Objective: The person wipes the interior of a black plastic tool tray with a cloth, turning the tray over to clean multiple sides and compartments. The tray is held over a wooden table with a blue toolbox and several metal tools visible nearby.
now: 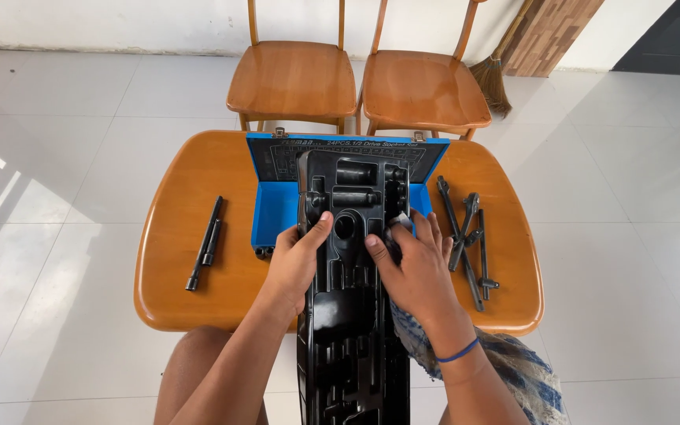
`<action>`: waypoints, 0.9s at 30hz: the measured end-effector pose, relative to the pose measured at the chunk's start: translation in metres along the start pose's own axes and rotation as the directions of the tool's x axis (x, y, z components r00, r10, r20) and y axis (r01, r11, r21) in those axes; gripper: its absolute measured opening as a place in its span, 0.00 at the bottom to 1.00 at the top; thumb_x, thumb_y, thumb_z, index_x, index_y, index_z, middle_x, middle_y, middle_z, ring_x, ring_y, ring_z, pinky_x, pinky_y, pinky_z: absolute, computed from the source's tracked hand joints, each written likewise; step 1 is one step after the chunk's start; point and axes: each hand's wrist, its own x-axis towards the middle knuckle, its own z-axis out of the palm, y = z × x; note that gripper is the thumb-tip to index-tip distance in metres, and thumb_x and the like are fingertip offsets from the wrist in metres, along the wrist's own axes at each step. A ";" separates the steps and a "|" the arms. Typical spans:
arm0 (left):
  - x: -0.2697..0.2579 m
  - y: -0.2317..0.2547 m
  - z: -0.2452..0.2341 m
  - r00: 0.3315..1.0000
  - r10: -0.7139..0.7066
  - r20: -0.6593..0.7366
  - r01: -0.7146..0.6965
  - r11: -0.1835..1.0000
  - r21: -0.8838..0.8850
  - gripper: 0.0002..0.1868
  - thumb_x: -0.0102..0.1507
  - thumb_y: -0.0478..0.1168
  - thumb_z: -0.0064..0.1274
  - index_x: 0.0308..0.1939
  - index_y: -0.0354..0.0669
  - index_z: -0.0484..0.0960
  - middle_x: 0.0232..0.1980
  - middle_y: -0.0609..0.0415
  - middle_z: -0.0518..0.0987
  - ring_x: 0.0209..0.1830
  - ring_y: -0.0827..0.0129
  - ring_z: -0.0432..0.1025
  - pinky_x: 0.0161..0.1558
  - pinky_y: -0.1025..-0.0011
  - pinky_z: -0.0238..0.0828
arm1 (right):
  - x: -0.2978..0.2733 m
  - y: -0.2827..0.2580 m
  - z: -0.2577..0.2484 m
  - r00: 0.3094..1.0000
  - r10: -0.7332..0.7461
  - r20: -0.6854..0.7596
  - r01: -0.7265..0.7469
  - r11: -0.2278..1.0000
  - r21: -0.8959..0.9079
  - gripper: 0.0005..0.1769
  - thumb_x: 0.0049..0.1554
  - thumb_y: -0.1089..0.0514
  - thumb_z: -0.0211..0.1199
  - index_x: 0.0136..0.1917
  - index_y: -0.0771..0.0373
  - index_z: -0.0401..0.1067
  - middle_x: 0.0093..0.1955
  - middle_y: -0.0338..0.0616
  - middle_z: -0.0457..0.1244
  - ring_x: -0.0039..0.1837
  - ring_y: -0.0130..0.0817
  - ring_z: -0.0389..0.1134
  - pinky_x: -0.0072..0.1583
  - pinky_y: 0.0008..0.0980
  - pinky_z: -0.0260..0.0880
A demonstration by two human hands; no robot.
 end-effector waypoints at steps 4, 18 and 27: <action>0.008 -0.011 -0.001 0.999 0.013 0.029 -0.012 1.000 -0.006 0.32 0.65 0.59 0.56 0.58 0.32 0.79 0.56 0.37 0.75 0.71 0.41 0.62 0.69 0.39 0.52 | 0.004 0.007 0.011 0.999 -0.028 -0.030 0.025 0.997 -0.074 0.35 0.61 0.24 0.49 0.59 0.54 0.71 0.77 0.52 0.52 0.83 0.60 0.44 0.76 0.75 0.40; -0.032 -0.018 -0.013 0.971 0.237 -0.008 -0.188 0.791 0.583 0.55 0.59 0.71 0.53 0.78 0.42 0.53 0.75 0.41 0.63 0.74 0.44 0.58 0.64 0.40 0.59 | 0.006 -0.006 -0.016 0.983 0.183 -0.010 -0.172 0.939 0.297 0.32 0.57 0.29 0.54 0.66 0.48 0.68 0.52 0.47 0.68 0.57 0.48 0.68 0.58 0.46 0.67; 0.108 -0.368 -0.236 0.994 0.017 -0.111 0.065 0.719 0.692 0.10 0.63 0.52 0.55 0.40 0.58 0.88 0.45 0.69 0.85 0.50 0.74 0.76 0.54 0.66 0.75 | 0.015 0.002 -0.008 0.990 0.039 -0.135 -0.003 0.965 0.261 0.41 0.59 0.43 0.63 0.77 0.67 0.60 0.68 0.74 0.59 0.69 0.72 0.61 0.59 0.63 0.71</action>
